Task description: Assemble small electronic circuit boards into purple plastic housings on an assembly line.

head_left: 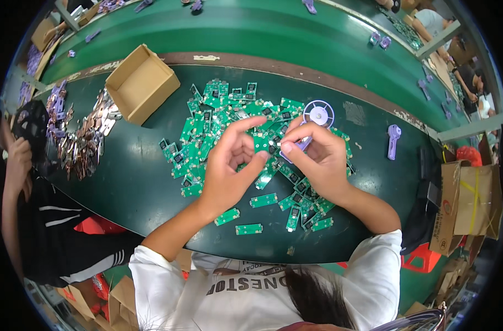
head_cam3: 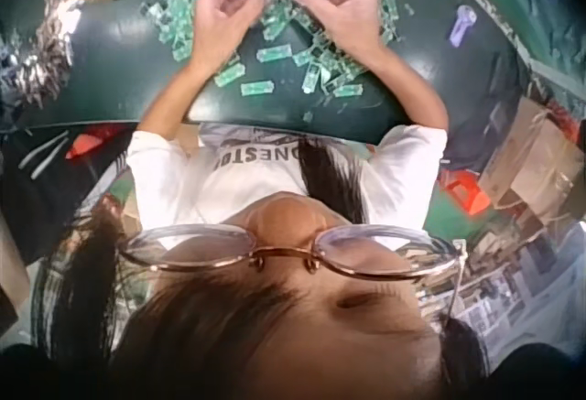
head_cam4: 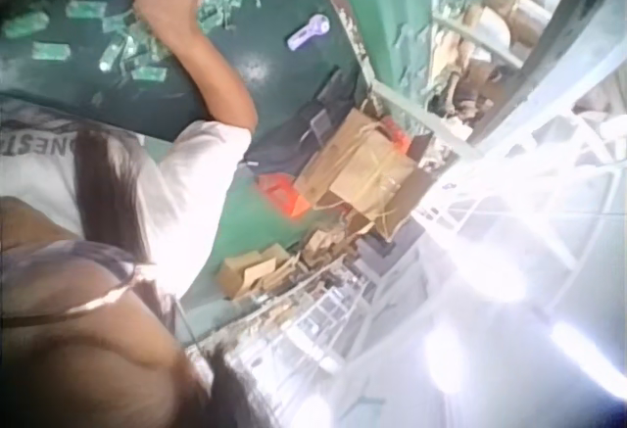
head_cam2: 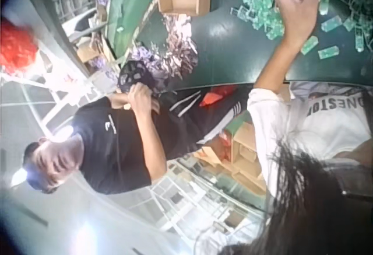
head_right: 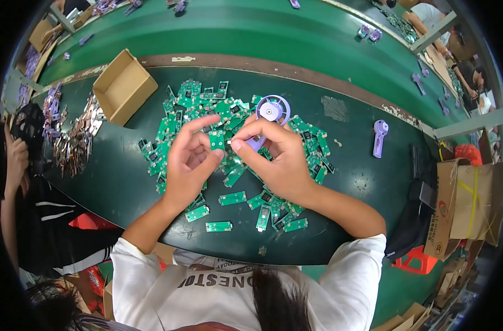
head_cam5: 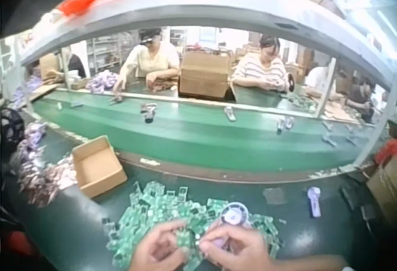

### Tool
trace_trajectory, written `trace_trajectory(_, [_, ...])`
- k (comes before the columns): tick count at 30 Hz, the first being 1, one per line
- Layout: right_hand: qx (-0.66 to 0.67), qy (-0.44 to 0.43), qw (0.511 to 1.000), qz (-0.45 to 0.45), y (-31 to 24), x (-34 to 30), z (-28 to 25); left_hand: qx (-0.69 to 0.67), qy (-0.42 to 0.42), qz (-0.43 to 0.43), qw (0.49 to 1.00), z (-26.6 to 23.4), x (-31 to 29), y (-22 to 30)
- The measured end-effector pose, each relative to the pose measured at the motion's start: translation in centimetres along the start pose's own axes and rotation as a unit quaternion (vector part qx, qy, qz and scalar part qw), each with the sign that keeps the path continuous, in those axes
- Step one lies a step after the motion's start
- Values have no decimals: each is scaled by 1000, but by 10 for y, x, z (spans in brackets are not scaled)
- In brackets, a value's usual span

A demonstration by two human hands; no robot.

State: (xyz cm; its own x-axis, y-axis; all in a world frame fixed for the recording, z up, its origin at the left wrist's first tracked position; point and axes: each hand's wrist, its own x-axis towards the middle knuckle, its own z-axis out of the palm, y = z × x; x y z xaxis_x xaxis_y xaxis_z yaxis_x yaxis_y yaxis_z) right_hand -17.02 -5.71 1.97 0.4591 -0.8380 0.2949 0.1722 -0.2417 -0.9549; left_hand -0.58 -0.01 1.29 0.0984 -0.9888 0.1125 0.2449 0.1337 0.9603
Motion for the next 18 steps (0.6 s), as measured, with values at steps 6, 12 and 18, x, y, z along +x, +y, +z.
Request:
trace_trajectory(6, [-175,-3,981,-85,14,1,-3,136,-22,63,988,-15,-1,-20])
trace_trajectory(12, [-369,-33,895,-248,9,1,4,-14,-49,-22,998,-17,-5,-18])
trace_trajectory(18, [-357,-29,911,-204,4,3,6,191,-20,150,970,-21,-4,-21])
